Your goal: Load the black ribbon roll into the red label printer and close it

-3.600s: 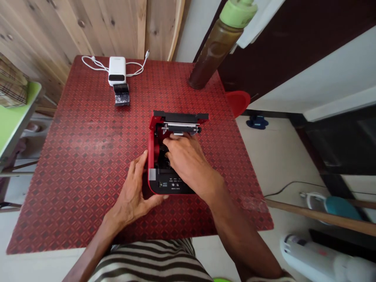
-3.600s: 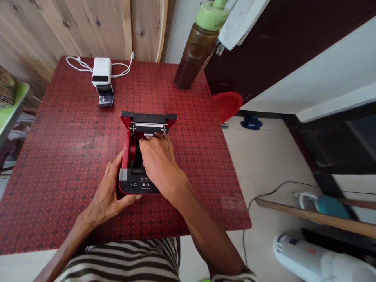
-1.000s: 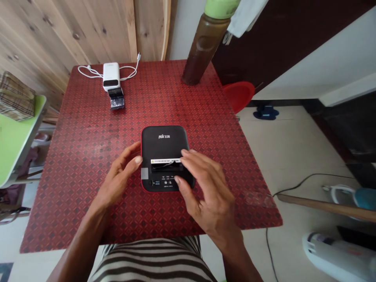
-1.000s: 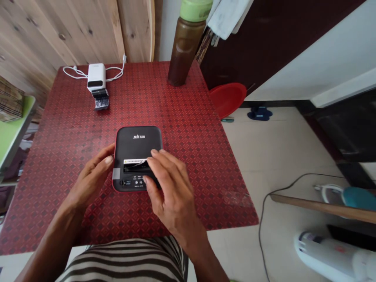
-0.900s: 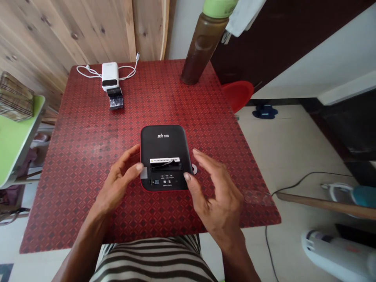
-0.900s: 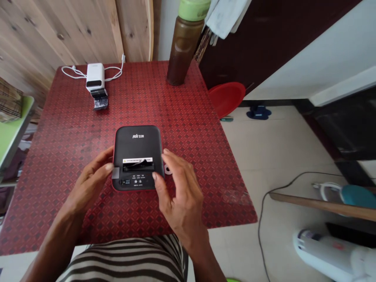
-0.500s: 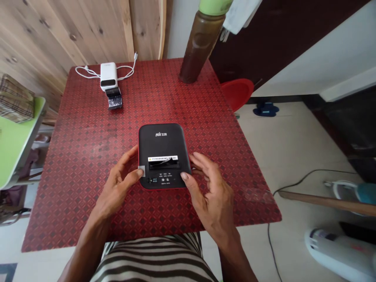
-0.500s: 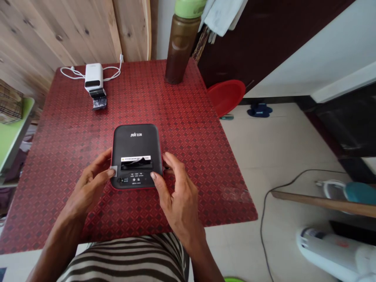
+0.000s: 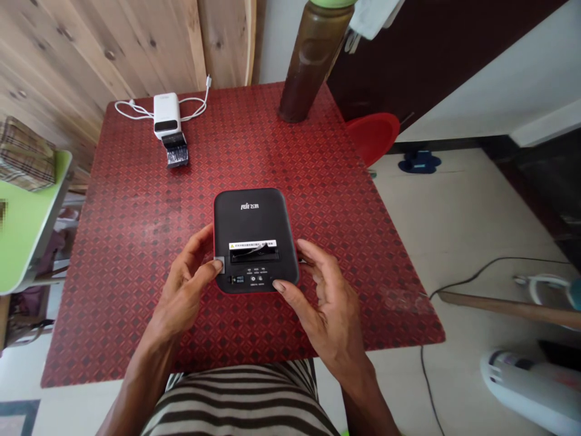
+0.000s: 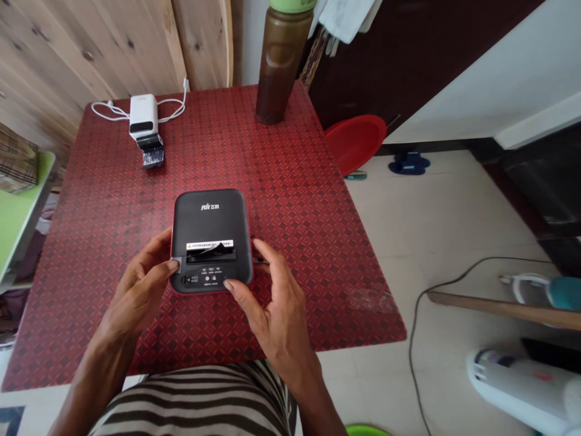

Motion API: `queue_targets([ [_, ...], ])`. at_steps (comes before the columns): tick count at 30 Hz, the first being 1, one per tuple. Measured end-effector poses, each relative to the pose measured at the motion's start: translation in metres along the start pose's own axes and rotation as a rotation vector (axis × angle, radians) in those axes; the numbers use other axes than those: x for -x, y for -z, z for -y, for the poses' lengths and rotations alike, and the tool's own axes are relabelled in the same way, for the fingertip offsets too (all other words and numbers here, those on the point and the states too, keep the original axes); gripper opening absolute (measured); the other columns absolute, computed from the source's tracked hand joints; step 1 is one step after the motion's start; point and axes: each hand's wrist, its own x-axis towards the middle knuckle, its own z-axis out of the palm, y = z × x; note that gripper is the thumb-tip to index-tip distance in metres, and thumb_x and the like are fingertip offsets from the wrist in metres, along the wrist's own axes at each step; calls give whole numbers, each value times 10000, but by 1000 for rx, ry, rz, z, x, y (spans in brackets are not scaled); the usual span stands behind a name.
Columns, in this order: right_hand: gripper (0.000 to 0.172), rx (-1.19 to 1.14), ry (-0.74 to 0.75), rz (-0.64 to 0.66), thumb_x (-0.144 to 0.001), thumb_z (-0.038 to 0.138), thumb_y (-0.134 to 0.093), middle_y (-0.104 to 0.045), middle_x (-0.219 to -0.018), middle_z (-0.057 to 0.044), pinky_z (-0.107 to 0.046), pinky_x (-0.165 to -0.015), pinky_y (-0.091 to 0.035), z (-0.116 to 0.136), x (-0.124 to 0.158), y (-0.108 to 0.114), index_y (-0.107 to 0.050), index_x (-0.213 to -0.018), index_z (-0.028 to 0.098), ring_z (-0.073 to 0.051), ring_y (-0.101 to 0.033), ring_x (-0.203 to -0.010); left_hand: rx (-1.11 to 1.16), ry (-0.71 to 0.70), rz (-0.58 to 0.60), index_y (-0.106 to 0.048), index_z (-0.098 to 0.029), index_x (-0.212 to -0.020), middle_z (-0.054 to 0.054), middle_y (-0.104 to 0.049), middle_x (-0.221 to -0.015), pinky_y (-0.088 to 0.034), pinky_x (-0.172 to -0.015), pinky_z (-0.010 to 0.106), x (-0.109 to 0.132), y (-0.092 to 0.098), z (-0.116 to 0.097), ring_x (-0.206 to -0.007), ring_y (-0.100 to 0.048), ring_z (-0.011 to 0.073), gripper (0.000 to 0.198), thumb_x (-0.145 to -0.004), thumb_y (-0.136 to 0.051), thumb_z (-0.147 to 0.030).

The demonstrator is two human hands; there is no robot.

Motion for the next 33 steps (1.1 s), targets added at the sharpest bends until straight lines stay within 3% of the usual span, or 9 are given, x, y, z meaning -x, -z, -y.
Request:
queue_targets([
  [12,761,-132,22,17,-1061,547,-831,-739,-1596,-228,-577,-1098,-718,-10,-3,-4,-533,-1697,254,-350,-793,-1396,-8,-30,-35,-699,-277,-1526,94,-677,-1688,-402,-1393,585,-1,-3,5,-1613,-587,359,559,-986,-816,-364],
  [21,722,-35,72,45,-1075,575,-803,-755,-1580,-208,-587,-1084,-725,2,-11,8,-555,-1676,262,-342,-815,-1346,-30,-44,3,-680,-290,-1562,99,-661,-1710,-421,-1372,571,0,0,8,-1635,-562,358,547,-1029,-757,-387],
  [24,500,84,200,30,-1119,481,-763,-811,-1489,-152,-559,-1075,-729,16,-29,19,-670,-1565,275,-315,-834,-1282,-32,-51,15,-661,-310,-1597,95,-652,-1723,-437,-1362,576,5,4,11,-1620,-584,362,541,-1079,-727,-447],
  [27,271,209,363,103,-1181,293,-635,-851,-1391,-106,-561,-1135,-695,28,-54,20,-768,-1417,273,-293,-820,-1285,-51,-61,28,-606,-321,-1652,114,-620,-1750,-453,-1350,603,9,8,14,-1633,-568,388,626,-1076,-746,-525],
  [30,326,303,456,236,-1165,124,-548,-861,-1353,-106,-558,-1139,-680,35,-82,6,-799,-1339,240,-285,-810,-1269,-146,-125,76,-487,-351,-1742,137,-509,-1824,-433,-1358,654,10,11,18,-1684,-487,427,891,-971,-873,-576],
  [33,347,454,450,380,-1123,39,-544,-863,-1329,-140,-582,-1133,-660,41,-105,-11,-824,-1252,197,-318,-811,-1240,-294,-214,92,-445,-352,-1769,147,-478,-1813,-346,-1399,688,7,13,26,-1697,-432,453,1045,-882,-946,-583],
])
